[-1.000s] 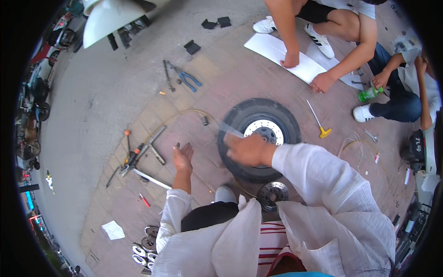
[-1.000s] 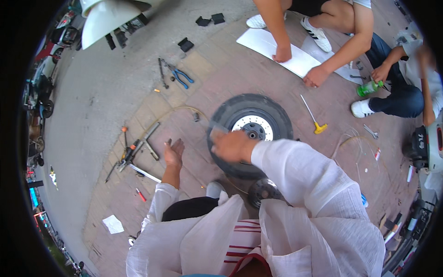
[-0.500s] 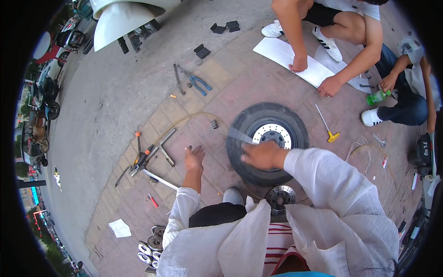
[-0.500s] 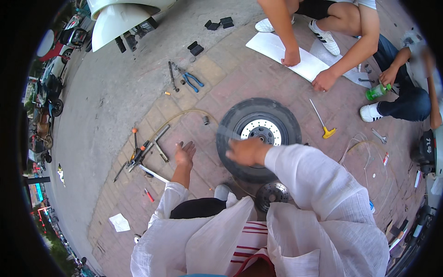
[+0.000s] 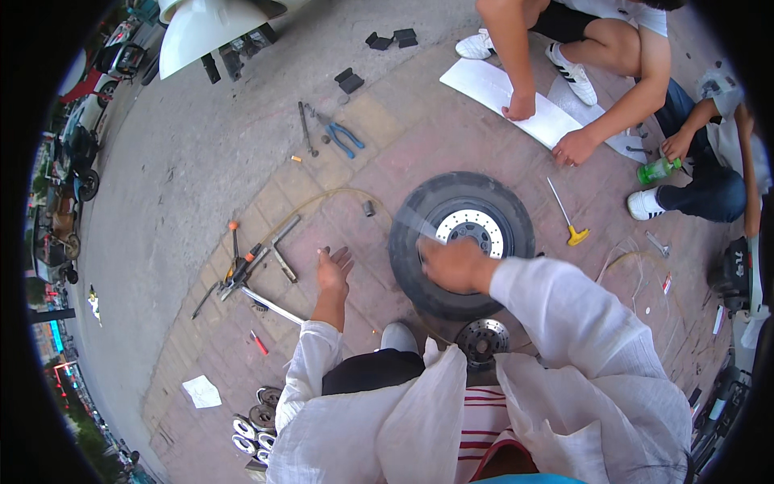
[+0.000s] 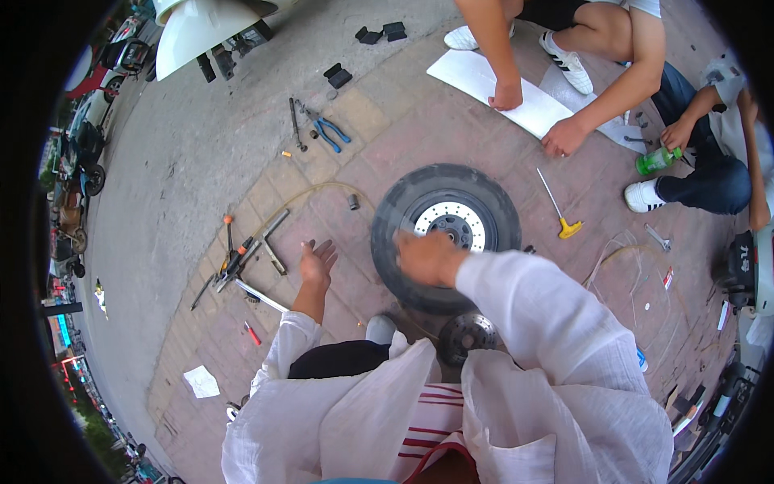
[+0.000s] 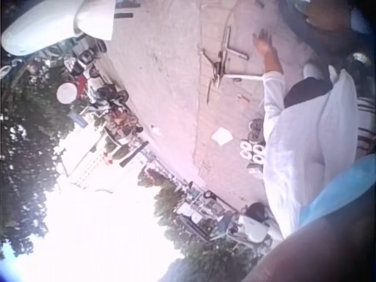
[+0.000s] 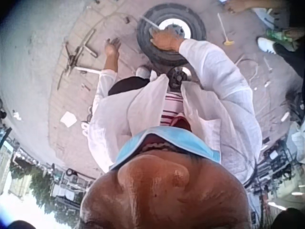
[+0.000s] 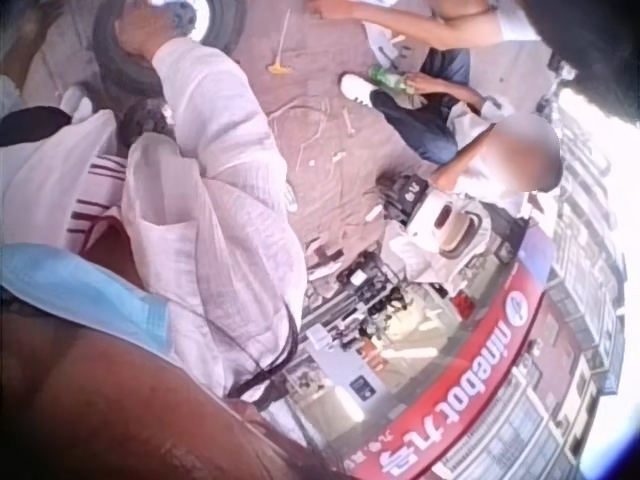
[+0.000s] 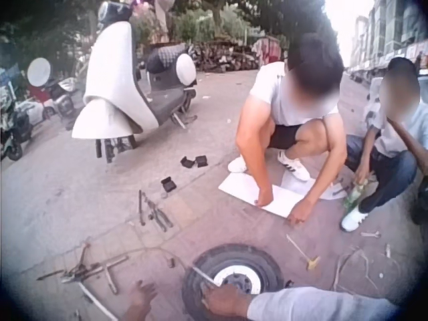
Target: The person removes a motorcycle wheel, detaches the old brake disc using a power drill and a hex key, then installs a new brake disc onto the wheel hub. They tighten the bolts and reposition the wheel near the motorcycle.
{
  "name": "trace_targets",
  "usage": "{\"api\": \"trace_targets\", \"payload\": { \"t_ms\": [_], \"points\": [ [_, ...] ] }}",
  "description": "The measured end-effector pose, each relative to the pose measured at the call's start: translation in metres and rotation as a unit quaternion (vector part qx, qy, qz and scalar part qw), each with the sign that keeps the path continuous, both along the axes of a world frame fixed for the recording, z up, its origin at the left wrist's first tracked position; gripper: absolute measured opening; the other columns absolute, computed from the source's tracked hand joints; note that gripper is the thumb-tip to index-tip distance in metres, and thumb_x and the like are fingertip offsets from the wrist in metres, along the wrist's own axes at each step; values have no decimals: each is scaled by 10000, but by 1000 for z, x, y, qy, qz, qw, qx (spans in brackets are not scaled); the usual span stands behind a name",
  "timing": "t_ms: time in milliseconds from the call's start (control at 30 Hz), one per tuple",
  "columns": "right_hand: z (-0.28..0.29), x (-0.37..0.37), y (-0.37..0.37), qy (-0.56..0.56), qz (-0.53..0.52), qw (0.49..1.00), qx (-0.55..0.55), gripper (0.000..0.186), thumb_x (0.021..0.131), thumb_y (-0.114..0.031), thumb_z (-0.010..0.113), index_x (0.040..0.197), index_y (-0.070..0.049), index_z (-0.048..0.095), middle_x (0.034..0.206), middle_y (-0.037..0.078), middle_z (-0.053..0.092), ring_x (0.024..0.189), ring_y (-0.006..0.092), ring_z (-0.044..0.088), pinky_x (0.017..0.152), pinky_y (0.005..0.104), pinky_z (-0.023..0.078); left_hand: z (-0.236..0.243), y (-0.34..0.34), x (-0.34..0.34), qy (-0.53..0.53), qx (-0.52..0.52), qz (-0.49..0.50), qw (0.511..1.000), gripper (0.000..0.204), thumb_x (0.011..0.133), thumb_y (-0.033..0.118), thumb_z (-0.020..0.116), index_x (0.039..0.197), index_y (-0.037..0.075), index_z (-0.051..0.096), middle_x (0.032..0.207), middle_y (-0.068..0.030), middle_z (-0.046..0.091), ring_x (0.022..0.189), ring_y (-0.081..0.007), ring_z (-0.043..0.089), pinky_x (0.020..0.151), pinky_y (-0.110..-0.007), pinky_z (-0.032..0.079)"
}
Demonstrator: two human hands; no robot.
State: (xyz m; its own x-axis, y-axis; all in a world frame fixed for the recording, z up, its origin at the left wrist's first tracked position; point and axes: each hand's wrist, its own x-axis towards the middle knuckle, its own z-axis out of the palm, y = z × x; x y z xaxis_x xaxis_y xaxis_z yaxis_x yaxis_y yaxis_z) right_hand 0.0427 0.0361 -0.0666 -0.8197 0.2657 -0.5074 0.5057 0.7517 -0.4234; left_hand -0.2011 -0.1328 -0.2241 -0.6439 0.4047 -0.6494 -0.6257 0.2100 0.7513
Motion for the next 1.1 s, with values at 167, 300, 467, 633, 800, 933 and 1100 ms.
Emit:
{"api": "trace_targets", "payload": {
  "t_ms": [167,300,467,633,800,933,1100],
  "points": [
    [21,37,54,-189,90,973,94,534,999,-485,349,1015,-95,715,1036,103,697,956,261,675,779,410,502,3,-20,1,-16,-27,5,999,682,1025,490,213,1486,-7,137,1358,-292,469,1225,-413,495,1024,-479,425],
    [-2,98,-4,-144,103,976,-125,559,995,-503,325,1090,-67,664,1089,186,663,1041,353,627,897,475,474,-9,-23,-9,-11,-48,16,999,679,1025,491,210,1486,-3,142,1350,-286,481,1213,-409,503,1014,-473,433],
    [-6,18,-13,-15,71,997,-26,566,969,-436,428,1322,5,442,1151,215,618,997,355,639,829,492,498,-3,-5,-2,-12,-25,-17,999,684,1023,496,217,1487,-2,144,1343,-281,491,1204,-401,512,1003,-465,440],
    [5,23,57,-155,-17,982,104,593,978,-518,381,1033,-19,697,1045,185,683,961,311,671,797,408,513,3,-1,9,-10,-29,-49,998,700,1017,516,227,1487,4,145,1343,-283,492,1201,-396,517,1003,-475,434],
    [12,100,8,-202,63,971,-113,621,985,-505,347,985,13,690,1027,216,670,1003,401,625,911,489,463,-29,-24,-3,8,-65,-22,998,682,1007,545,242,1474,49,209,1261,-250,573,1113,-356,574,932,-446,466],
    [-15,62,-22,6,93,985,-144,399,949,-331,438,1227,-70,554,1061,186,659,972,369,639,849,498,490,-14,11,12,1,-27,-45,999,674,1014,503,253,1468,7,206,1246,-256,573,1047,-334,583,881,-430,471],
    [-25,-10,28,54,89,973,205,430,845,-155,553,1211,67,505,1166,251,616,812,333,689,647,453,540,7,14,22,84,-43,-158,983,618,1025,467,309,1445,14,297,1231,-199,594,1007,-267,591,854,-384,484]
  ]
}}
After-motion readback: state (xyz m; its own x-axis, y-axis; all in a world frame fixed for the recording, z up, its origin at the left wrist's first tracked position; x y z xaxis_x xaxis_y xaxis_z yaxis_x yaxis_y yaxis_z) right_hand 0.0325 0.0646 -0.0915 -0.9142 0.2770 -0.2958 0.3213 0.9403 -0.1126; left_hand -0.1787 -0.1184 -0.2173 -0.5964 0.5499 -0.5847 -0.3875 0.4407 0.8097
